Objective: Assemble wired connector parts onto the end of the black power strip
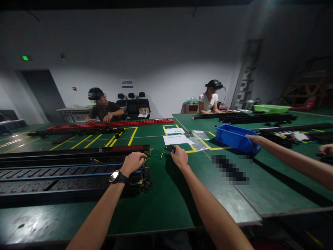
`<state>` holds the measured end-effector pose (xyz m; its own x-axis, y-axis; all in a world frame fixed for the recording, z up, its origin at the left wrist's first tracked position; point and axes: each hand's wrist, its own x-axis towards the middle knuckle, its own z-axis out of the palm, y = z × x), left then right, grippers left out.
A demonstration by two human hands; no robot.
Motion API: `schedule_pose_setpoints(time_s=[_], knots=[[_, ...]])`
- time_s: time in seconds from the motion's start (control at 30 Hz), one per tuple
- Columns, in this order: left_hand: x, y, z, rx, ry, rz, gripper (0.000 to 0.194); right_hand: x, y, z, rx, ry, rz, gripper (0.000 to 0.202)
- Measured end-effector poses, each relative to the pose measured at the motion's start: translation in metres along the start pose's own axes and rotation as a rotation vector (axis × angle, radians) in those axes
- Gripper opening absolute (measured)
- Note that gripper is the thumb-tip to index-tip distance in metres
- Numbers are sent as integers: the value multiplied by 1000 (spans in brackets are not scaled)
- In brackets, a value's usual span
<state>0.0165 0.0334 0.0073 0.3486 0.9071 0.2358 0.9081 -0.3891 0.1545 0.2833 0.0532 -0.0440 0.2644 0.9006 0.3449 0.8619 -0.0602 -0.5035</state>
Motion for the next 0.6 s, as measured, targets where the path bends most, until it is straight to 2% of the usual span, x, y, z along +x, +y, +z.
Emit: schedule_pose_setpoints(time_s=[0.1,0.3,0.43,0.6], knots=[[0,0,-1,-1,-5,-3,35,-2,-17,6,171,14,-39,32],[1,0,0,4,-9,3,37,-23,-54,33,391,-94,-203,27],[1,1,1,16,-22,-24,36,-36,-62,49,428,-135,-229,27],[1,1,-1,14,-21,-18,36,-41,-64,57,514,-184,-233,33]])
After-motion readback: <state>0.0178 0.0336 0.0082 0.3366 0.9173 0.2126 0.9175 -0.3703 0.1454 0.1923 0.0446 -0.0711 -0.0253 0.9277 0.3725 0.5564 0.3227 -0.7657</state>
